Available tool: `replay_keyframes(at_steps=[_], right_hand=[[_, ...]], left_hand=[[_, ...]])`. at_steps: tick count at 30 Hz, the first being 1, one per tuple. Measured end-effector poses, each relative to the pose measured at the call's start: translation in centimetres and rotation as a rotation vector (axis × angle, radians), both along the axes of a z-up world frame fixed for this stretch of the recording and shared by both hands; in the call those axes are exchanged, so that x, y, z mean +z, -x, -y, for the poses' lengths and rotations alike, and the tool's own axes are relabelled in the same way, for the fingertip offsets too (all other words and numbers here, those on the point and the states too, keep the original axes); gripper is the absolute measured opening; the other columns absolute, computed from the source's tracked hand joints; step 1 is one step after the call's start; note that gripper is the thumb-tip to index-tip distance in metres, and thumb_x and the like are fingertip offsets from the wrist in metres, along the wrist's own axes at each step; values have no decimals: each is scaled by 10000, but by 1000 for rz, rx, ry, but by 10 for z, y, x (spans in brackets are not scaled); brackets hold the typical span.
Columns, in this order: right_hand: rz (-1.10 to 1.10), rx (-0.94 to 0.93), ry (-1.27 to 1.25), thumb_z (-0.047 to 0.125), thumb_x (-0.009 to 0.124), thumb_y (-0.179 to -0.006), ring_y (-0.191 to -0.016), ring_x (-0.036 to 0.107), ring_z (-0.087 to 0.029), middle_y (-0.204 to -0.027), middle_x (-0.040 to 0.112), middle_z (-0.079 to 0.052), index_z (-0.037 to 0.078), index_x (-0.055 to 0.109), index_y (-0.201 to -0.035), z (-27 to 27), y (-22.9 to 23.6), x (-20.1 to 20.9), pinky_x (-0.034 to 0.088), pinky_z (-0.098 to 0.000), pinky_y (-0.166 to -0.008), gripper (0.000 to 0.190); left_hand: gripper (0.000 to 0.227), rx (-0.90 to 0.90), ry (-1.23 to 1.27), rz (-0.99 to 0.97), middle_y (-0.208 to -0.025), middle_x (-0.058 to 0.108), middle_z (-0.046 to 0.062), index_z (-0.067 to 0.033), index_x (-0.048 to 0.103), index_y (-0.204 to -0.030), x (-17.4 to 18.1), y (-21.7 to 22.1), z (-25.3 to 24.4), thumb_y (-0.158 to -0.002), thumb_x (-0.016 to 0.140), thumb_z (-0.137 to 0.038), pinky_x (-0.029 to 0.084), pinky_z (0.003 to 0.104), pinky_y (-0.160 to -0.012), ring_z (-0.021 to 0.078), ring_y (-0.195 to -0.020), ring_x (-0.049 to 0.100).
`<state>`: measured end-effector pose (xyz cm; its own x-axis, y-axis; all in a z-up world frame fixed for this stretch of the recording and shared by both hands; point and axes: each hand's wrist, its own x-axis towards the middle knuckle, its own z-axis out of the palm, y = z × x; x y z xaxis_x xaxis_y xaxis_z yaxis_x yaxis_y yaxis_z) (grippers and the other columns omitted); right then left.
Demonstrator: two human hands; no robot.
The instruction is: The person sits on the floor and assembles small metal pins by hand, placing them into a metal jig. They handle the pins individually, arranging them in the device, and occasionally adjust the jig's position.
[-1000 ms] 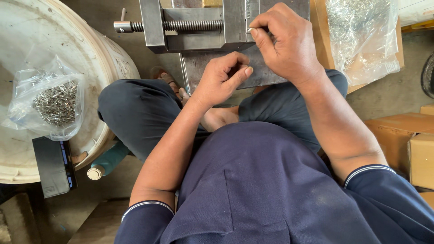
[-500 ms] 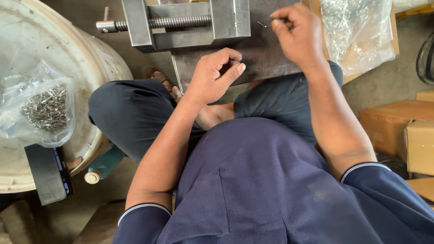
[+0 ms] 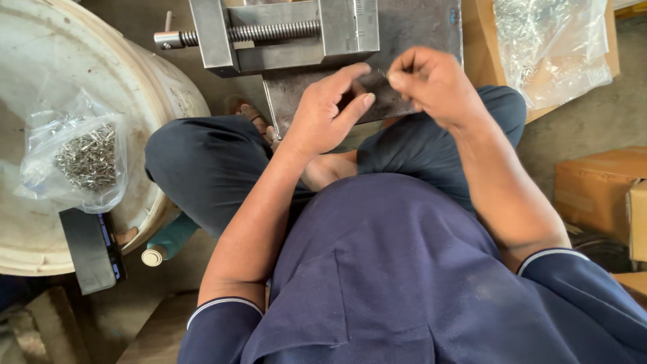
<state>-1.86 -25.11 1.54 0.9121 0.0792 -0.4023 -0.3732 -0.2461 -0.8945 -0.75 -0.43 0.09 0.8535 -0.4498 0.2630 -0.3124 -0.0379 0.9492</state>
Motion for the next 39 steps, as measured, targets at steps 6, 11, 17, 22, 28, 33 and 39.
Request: replay_keyframes(at_steps=[6,11,17,22,28,33,39], right_hand=[[-251,-23,-654,105,674,-1018,-728,598,-79,-870,649,-28,23,642,-1041,-15,17,2,451,-203,-600,91],[-265,-28,-712,109,662,-1037,-744,599,-91,-860,643,-31,27,645,-1046,-23,17,0,454,-210,-605,85],[-217,-32,-646,106,658,-1032,-770,622,-107,-891,663,-35,37,644,-1058,-22,18,1,480,-224,-633,75],[270,71,-176,102,729,-1029,-863,606,-104,-991,662,-30,26,658,-1097,-38,20,11,493,-241,-720,125],[848,178,388,42,742,-1060,-827,653,-140,-1021,675,-75,9,686,-1076,-37,-4,39,518,-252,-726,66],[893,240,451,5,708,-1096,-855,674,-141,-1005,665,-82,7,691,-1098,-39,-28,54,546,-243,-731,17],[920,305,592,8,734,-1071,-788,649,-163,-978,666,-75,17,715,-1064,-44,-32,63,511,-299,-720,23]], left_hand=[[127,-26,-43,71,-903,682,81,-75,678,-1088,-1,-5,4,-1041,673,-193,527,358,-777,253,-858,661],[132,-62,4,-16,-869,667,70,-69,667,-1040,-2,-4,-1,-1042,656,-200,516,352,-748,236,-819,644],[158,-67,10,-10,-814,632,56,-66,648,-982,-4,-6,-2,-1046,647,-211,490,325,-695,191,-759,604],[182,-69,64,-103,-753,598,42,-56,643,-981,-6,-7,-5,-1074,632,-212,456,298,-633,143,-665,535],[200,-74,154,-193,-766,589,-8,-36,626,-1073,-4,-5,-4,-1051,665,-231,468,261,-611,76,-676,555],[174,-63,81,-158,-733,553,-14,-44,652,-1043,-4,-5,-4,-1034,698,-212,431,260,-590,77,-641,488],[179,-70,115,-164,-728,538,-17,-38,653,-1061,-5,-5,-4,-1024,711,-203,428,259,-591,71,-640,481]])
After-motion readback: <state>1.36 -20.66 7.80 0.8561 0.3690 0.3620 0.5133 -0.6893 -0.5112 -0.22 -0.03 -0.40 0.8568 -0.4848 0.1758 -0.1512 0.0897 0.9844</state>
